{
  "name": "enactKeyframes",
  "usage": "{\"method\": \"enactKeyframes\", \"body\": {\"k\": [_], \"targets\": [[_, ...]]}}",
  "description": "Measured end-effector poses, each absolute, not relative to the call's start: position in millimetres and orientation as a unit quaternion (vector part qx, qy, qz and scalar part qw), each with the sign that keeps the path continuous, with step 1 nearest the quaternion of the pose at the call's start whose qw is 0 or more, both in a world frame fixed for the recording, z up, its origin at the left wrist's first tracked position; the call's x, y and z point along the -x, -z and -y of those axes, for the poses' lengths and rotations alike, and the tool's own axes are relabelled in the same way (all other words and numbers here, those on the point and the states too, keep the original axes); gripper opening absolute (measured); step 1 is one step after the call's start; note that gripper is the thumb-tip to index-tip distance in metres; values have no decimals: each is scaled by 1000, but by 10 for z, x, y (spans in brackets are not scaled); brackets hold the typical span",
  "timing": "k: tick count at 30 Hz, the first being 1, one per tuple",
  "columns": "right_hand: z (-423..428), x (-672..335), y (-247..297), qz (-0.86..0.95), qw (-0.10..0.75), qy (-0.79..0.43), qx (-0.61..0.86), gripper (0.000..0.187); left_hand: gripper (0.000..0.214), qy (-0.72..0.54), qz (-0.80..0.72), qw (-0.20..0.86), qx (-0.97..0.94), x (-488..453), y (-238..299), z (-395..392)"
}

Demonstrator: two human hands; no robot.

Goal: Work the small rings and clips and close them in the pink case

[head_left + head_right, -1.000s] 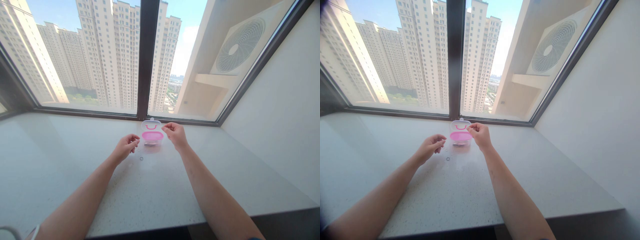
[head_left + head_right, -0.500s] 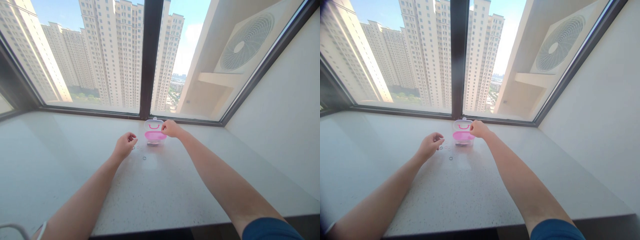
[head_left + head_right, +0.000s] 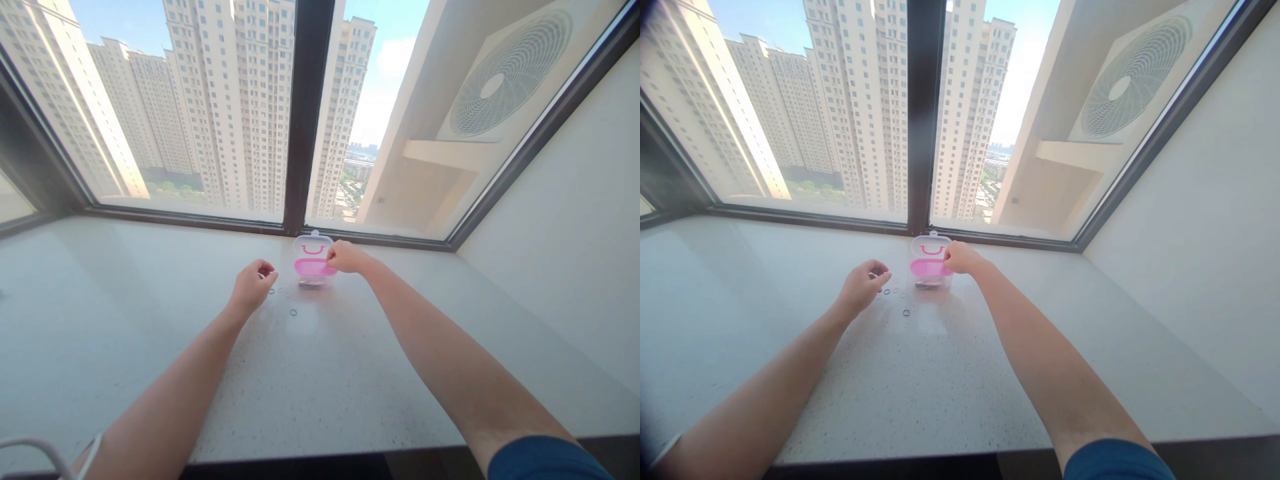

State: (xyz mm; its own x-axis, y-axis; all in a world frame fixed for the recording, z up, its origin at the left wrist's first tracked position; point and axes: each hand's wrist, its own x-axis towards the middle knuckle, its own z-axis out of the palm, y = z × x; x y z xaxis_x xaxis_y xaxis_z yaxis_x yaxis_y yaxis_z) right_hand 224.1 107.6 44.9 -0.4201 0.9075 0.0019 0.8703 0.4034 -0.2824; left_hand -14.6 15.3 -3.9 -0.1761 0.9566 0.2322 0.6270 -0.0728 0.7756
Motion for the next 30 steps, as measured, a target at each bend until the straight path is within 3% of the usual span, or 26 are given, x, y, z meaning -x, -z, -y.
{"method": "enactKeyframes", "body": {"k": [7, 13, 15, 19, 23, 30], "targets": [[-1056, -2253, -427, 826, 119, -121, 537, 16, 20, -405, -647, 197, -615, 145, 37, -146], [-826, -2231, -521, 795, 277, -76, 534, 18, 20, -379, -656, 162, -632, 182, 92, -198], [-649, -2155, -523, 816, 288, -75, 496, 21, 24, -345, -654, 130, -661, 198, 159, -247], [-271, -1901, -385, 903, 158, -51, 395, 22, 36, -244, -619, 69, -743, 210, 319, -331], [-87, -1646, -180, 910, 18, 1, 414, 28, 36, -180, -633, 38, -752, 217, 402, -356], [-82, -1411, -40, 894, -30, 42, 445, 26, 35, -182, -618, 32, -764, 268, 378, -397]]}}
